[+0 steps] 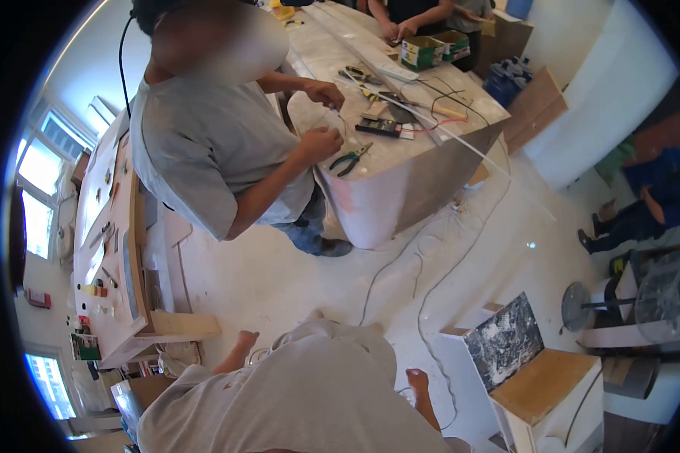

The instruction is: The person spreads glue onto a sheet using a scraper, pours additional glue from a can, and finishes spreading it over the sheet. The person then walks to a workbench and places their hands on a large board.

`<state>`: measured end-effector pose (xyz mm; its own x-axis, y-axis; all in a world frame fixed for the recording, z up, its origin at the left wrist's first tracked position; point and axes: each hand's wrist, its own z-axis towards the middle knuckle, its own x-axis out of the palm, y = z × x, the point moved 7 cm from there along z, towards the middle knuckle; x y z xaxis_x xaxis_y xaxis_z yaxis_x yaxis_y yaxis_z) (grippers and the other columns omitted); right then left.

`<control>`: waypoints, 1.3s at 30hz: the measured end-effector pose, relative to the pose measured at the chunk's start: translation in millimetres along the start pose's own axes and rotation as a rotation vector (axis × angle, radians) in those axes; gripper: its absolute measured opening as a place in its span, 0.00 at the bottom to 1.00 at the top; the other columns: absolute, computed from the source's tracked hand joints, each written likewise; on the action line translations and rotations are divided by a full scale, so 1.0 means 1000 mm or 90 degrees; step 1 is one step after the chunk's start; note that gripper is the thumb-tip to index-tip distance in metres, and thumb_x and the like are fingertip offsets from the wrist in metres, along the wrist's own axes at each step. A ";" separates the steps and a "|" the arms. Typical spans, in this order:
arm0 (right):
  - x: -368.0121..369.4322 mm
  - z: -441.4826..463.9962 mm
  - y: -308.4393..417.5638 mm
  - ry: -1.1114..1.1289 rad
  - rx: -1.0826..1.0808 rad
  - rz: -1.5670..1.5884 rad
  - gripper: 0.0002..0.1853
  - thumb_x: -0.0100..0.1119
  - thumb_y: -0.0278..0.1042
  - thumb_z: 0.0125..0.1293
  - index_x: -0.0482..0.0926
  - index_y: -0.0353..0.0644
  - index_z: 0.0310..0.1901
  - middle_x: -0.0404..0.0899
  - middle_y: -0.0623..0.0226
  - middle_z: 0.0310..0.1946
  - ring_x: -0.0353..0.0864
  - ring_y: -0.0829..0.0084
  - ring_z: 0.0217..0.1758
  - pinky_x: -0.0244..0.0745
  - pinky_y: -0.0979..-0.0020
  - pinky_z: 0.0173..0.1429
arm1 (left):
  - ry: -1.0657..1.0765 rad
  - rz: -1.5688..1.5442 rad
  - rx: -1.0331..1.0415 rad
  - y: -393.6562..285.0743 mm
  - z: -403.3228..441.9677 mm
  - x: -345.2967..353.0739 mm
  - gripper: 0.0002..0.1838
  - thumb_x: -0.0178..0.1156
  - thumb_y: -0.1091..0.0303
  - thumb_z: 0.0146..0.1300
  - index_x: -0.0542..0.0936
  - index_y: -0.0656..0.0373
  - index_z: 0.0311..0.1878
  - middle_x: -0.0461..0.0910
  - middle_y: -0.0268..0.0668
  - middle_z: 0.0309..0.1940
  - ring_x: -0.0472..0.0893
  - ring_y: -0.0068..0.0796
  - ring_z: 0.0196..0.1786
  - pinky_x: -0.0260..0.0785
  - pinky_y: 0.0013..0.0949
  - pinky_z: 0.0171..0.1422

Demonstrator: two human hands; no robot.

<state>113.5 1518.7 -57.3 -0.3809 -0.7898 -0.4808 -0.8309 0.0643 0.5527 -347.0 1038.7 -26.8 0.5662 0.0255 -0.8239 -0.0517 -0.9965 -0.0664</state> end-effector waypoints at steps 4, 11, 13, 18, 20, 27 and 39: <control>-0.008 0.000 0.006 -0.023 -0.018 -0.014 0.13 0.61 0.41 0.56 0.84 0.40 0.35 0.83 0.55 0.35 0.83 0.62 0.39 0.75 0.67 0.45 | -0.017 -0.089 -0.042 -0.007 -0.025 -0.020 0.23 0.52 0.51 0.58 0.82 0.66 0.29 0.81 0.51 0.35 0.79 0.52 0.42 0.71 0.44 0.49; 0.005 0.014 0.002 -0.028 -0.021 0.000 0.13 0.61 0.40 0.56 0.84 0.39 0.37 0.84 0.56 0.33 0.83 0.63 0.38 0.75 0.67 0.44 | -0.074 0.057 0.235 -0.052 0.003 -0.026 0.17 0.51 0.56 0.61 0.81 0.60 0.30 0.81 0.46 0.29 0.81 0.47 0.37 0.73 0.46 0.42; 0.009 0.006 0.014 -0.021 -0.039 -0.010 0.13 0.61 0.40 0.56 0.84 0.39 0.37 0.84 0.56 0.33 0.83 0.64 0.38 0.75 0.68 0.44 | -0.096 0.120 0.318 -0.055 0.019 -0.017 0.16 0.51 0.57 0.61 0.81 0.59 0.31 0.81 0.45 0.29 0.81 0.46 0.36 0.73 0.46 0.41; 0.014 -0.030 0.044 -0.068 -0.074 -0.026 0.13 0.61 0.39 0.56 0.84 0.39 0.36 0.84 0.58 0.32 0.83 0.68 0.36 0.75 0.69 0.42 | -0.052 0.044 0.276 -0.048 0.037 -0.016 0.16 0.52 0.56 0.60 0.81 0.59 0.32 0.81 0.45 0.31 0.80 0.47 0.38 0.72 0.46 0.44; 0.019 -0.042 0.045 -0.069 -0.034 0.051 0.13 0.61 0.38 0.57 0.83 0.37 0.37 0.84 0.59 0.32 0.82 0.70 0.35 0.74 0.70 0.41 | -0.005 -0.004 0.176 -0.032 0.047 -0.012 0.19 0.52 0.53 0.59 0.82 0.60 0.34 0.81 0.47 0.34 0.80 0.47 0.41 0.72 0.44 0.47; 0.048 -0.076 0.040 -0.061 0.058 0.145 0.14 0.61 0.38 0.57 0.83 0.34 0.38 0.84 0.58 0.33 0.81 0.70 0.37 0.74 0.69 0.42 | 0.070 -0.185 -0.044 0.014 0.049 -0.016 0.23 0.53 0.51 0.58 0.82 0.66 0.36 0.80 0.49 0.41 0.78 0.46 0.49 0.70 0.42 0.54; 0.102 0.025 -0.099 0.033 -0.157 -0.295 0.19 0.55 0.49 0.60 0.82 0.37 0.31 0.80 0.53 0.24 0.80 0.59 0.26 0.74 0.62 0.32 | -0.095 -0.201 -0.102 0.039 0.058 -0.043 0.21 0.58 0.53 0.57 0.82 0.65 0.24 0.81 0.45 0.20 0.82 0.38 0.27 0.75 0.39 0.35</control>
<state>147.2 1446.9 -178.2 0.0292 -0.7313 -0.6814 -0.7850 -0.4388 0.4373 -420.7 1003.2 -26.7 0.4064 0.3333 -0.8507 0.2420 -0.9371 -0.2515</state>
